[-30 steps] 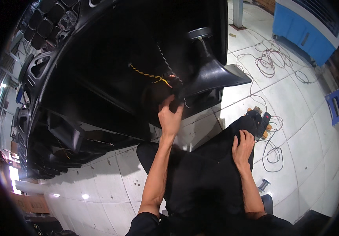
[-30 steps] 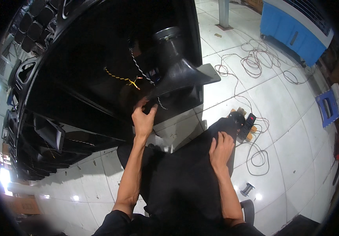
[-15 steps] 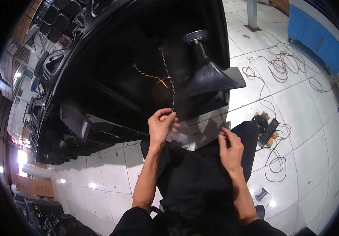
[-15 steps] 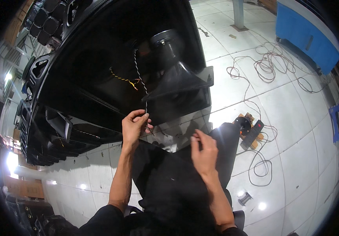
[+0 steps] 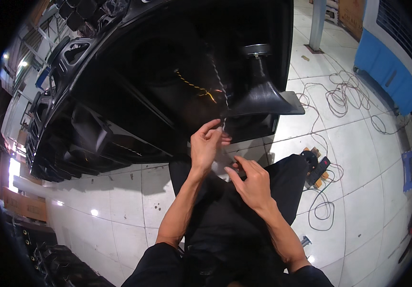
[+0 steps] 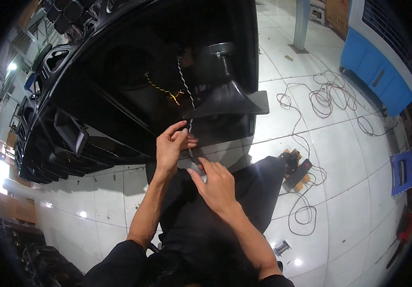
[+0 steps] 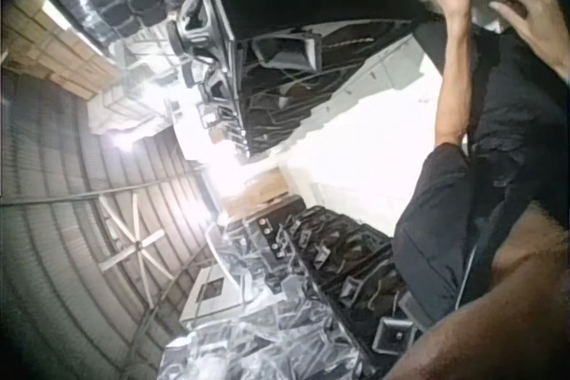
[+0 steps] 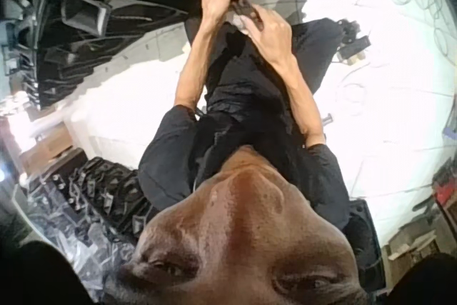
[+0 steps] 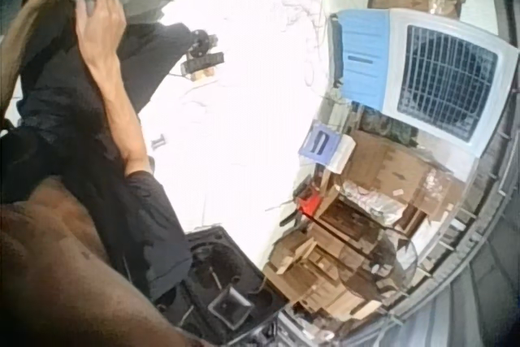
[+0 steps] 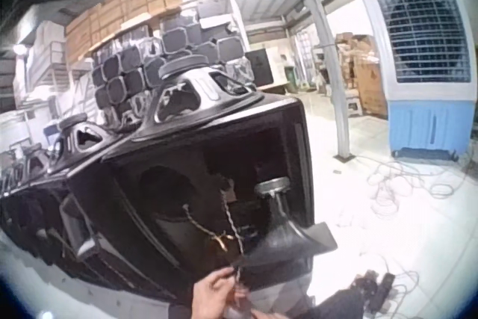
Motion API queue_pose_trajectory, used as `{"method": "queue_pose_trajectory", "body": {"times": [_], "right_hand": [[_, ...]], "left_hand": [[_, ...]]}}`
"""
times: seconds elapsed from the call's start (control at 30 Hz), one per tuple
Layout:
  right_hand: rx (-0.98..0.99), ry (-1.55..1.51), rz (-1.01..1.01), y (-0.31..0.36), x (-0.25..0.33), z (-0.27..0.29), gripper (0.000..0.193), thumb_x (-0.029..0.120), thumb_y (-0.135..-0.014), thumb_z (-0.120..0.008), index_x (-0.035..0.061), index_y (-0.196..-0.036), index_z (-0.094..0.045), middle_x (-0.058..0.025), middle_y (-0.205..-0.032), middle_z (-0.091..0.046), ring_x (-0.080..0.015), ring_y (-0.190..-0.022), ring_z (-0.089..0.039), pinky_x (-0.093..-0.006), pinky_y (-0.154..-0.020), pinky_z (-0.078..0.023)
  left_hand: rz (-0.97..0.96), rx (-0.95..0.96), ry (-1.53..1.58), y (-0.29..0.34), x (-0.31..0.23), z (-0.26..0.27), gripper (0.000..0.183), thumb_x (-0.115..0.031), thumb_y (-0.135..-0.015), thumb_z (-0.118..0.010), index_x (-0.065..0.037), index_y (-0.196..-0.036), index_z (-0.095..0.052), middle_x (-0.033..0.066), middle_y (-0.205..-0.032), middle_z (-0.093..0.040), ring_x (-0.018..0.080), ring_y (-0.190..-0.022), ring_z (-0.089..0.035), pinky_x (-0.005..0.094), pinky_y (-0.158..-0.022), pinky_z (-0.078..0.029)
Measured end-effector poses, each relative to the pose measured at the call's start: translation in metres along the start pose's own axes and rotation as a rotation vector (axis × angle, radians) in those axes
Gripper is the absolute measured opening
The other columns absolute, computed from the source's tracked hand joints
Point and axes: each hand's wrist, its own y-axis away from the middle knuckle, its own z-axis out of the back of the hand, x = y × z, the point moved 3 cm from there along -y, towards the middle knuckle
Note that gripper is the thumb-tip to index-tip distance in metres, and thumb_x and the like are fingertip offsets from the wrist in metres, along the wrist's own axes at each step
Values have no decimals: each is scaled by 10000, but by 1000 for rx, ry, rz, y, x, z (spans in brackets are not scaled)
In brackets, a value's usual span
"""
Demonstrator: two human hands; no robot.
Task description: The person sits on the floor and twists together the ends of several wires. They then use a soldering iron and solder wire to solder the connections on a black plastic housing, securing the wires in place.
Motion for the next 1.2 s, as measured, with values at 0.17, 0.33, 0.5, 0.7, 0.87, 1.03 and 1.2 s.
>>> {"method": "queue_pose_trajectory", "body": {"times": [0.17, 0.33, 0.5, 0.7, 0.87, 1.03, 1.2], "right_hand": [[-15, -78, 88, -17, 44, 38, 217, 49, -820, -752, -35, -1015, -705, -141, -830, -708, -247, -725, -692, -319, -668, -537], [-174, 68, 367, -96, 88, 63, 185, 57, -845, -732, -38, -1002, -714, -145, -842, -717, -196, -692, -677, -284, -633, -519], [14, 365, 282, -223, 72, 32, 239, 81, -863, -686, -24, -1075, -719, -209, -882, -726, -300, -723, -722, -352, -676, -550], [77, 635, 280, -268, 64, 25, 209, 66, -829, -680, 25, -1019, -758, -214, -874, -716, -328, -751, -717, -361, -722, -568], [68, 553, 372, -283, 59, 34, 201, 86, -844, -694, 6, -1020, -749, -198, -864, -716, -305, -739, -712, -361, -697, -552], [55, 484, 395, -268, 55, 49, 217, 26, -876, -657, 10, -1080, -729, -175, -916, -719, -287, -798, -716, -359, -724, -559], [20, 490, 454, -210, 72, 69, 265, -20, -882, -644, 25, -1138, -699, -157, -1080, -695, -296, -932, -693, -360, -800, -556]], "left_hand": [[-208, -58, -146, 7, -19, 10, 262, -102, -986, -605, 52, -1193, -650, 80, -873, -719, 137, -832, -686, 274, -806, -546], [-380, -83, -88, 11, -62, 5, 215, -79, -970, -624, 33, -1144, -683, 66, -877, -714, 97, -808, -652, 239, -741, -514], [-362, 29, -117, -4, -92, -19, 223, -91, -961, -628, 54, -1119, -686, 59, -851, -712, 72, -748, -624, 214, -684, -499], [-331, 63, -46, -26, -109, -31, 227, -117, -956, -641, 60, -1085, -703, 63, -808, -716, 59, -682, -601, 205, -620, -463], [-242, 81, 72, -35, -104, -23, 241, -133, -956, -639, 63, -1086, -692, 80, -811, -717, 59, -636, -606, 204, -560, -481], [-262, 27, -75, -34, -115, -29, 247, -127, -955, -621, 65, -1097, -682, 117, -809, -714, 80, -522, -593, 214, -458, -476], [-277, -5, -83, -41, -124, -31, 243, -103, -952, -611, 89, -1089, -669, 139, -810, -713, 115, -514, -631, 234, -441, -505]]}}
